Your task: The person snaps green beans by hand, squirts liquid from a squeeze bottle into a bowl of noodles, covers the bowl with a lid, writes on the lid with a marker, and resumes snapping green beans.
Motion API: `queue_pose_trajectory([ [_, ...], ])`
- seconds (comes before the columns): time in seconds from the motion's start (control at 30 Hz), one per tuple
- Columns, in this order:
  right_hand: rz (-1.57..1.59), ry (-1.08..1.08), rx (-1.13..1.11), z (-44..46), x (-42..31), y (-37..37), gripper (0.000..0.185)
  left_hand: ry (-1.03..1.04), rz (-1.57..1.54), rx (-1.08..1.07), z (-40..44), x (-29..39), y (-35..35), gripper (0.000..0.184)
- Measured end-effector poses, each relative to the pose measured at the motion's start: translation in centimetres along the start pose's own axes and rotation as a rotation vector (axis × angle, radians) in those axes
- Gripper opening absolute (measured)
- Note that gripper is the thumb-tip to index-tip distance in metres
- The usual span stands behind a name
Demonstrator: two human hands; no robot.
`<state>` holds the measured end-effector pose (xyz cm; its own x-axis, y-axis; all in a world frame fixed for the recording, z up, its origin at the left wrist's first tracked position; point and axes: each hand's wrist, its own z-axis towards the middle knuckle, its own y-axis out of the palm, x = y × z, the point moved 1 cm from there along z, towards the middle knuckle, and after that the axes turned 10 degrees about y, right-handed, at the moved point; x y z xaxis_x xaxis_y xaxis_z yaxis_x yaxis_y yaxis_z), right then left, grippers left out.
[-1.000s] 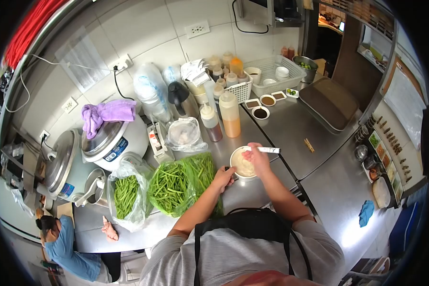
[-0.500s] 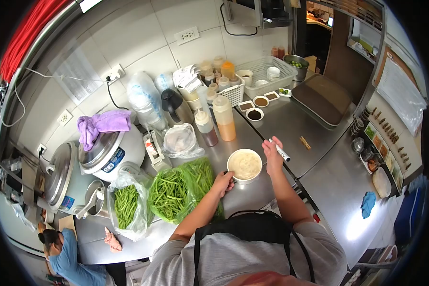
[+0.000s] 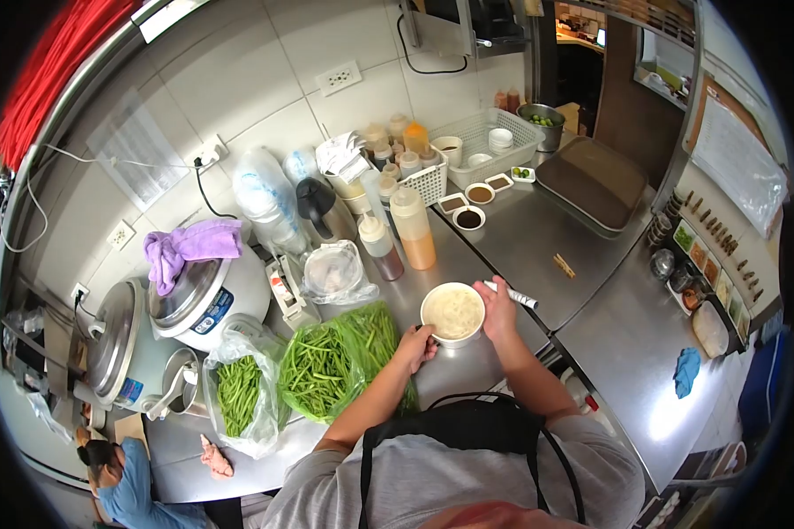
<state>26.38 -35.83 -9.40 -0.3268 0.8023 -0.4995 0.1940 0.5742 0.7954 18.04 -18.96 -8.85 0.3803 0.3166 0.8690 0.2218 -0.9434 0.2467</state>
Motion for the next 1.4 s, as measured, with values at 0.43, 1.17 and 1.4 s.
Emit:
queue_pose_trajectory([
  [0.43, -0.714, -0.169, -0.312, -3.6, 2.0, 3.9, 0.030, 0.097, -0.129, -0.010, 0.0, -0.3, 0.2, 0.026],
  [1.17, -1.187, -0.102, -0.145, -2.8, 0.3, 4.8, 0.017, 0.123, -0.087, -0.008, 0.1, -0.1, 0.2, 0.022],
  [1.4, -1.288, -0.173, -0.133, -2.3, 0.8, 4.4, 0.019, 0.116, -0.094, -0.007, -0.1, 0.2, 0.4, 0.023],
])
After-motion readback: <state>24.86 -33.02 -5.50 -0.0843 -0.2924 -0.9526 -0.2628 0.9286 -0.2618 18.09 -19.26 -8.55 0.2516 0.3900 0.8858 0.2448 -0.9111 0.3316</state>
